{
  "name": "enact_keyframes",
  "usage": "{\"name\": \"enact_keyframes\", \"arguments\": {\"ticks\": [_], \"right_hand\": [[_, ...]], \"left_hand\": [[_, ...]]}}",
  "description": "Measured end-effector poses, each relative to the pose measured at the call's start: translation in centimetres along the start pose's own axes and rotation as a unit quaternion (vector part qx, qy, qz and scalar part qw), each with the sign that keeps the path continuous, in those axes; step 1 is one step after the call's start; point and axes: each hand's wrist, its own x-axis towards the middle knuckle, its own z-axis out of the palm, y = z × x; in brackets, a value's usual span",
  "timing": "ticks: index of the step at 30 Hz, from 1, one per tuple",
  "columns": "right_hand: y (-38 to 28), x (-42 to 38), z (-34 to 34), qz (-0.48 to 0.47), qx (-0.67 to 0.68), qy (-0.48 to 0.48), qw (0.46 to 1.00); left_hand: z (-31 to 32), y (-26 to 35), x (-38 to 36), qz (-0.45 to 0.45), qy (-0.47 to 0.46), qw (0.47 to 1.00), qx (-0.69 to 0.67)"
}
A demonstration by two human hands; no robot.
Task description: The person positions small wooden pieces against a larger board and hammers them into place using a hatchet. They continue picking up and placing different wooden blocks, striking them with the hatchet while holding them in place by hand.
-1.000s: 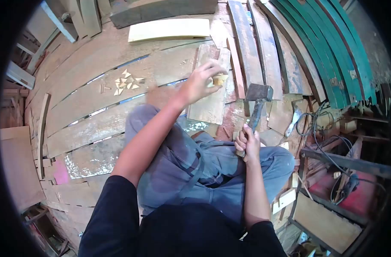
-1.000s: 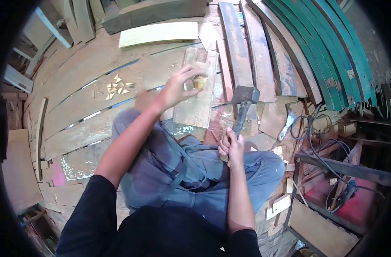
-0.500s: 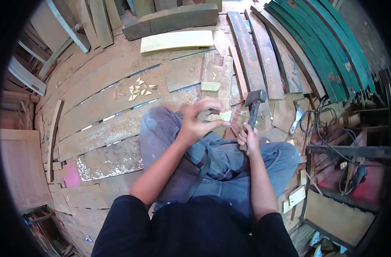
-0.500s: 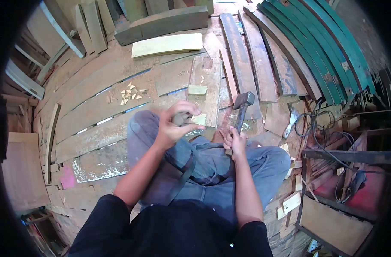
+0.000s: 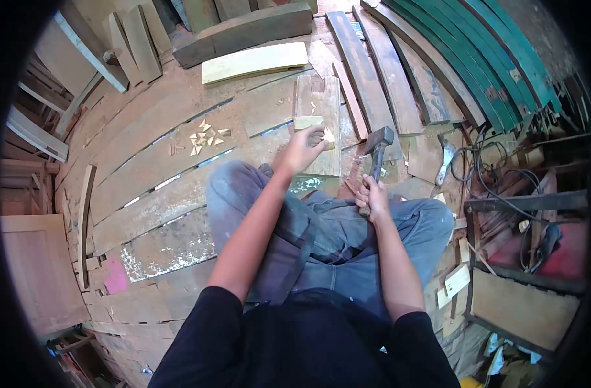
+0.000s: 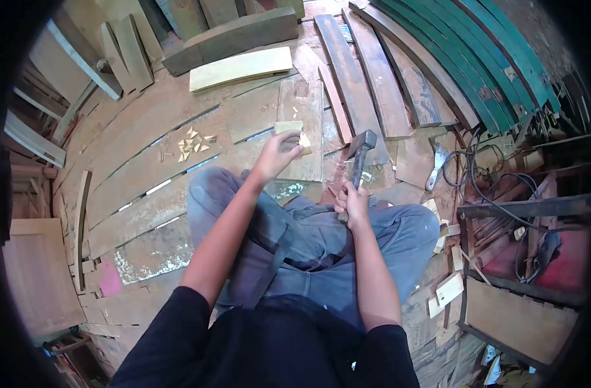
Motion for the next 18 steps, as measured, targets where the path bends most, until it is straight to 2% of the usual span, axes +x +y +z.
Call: {"name": "enact_keyframes", "arguments": {"ticks": [2, 8, 11, 12, 15, 18], "right_hand": [[0.1, 0.2, 0.0, 0.007, 0.008, 0.008, 1.0], [-0.2, 0.5, 0.1, 0.02, 0.013, 0.018, 1.0], [-0.2, 0.8, 0.2, 0.016, 0.004, 0.011, 1.0], [-0.1, 0.7, 0.2, 0.017, -0.002, 0.013, 1.0], [-0.2, 1.0, 0.7, 0.022, -0.023, 0.013, 0.999], [-0.2, 0.7, 0.9, 0.027, -0.048, 0.013, 0.998]], "left_hand": [[0.6, -2.2, 1.6, -0.034, -0.011, 0.998, 0.047], [1.1, -5.6, 2.7, -0.047, 0.0, 0.991, 0.125], [1.4, -7.8, 2.5, -0.034, 0.036, 0.986, 0.159], [1.4, -6.7, 2.1, -0.025, 0.044, 0.981, 0.186], [1.8, -7.2, 1.6, 0.097, 0.086, 0.953, 0.273], [1.8, -6.9, 0.9, 0.078, 0.082, 0.97, 0.216]]}}
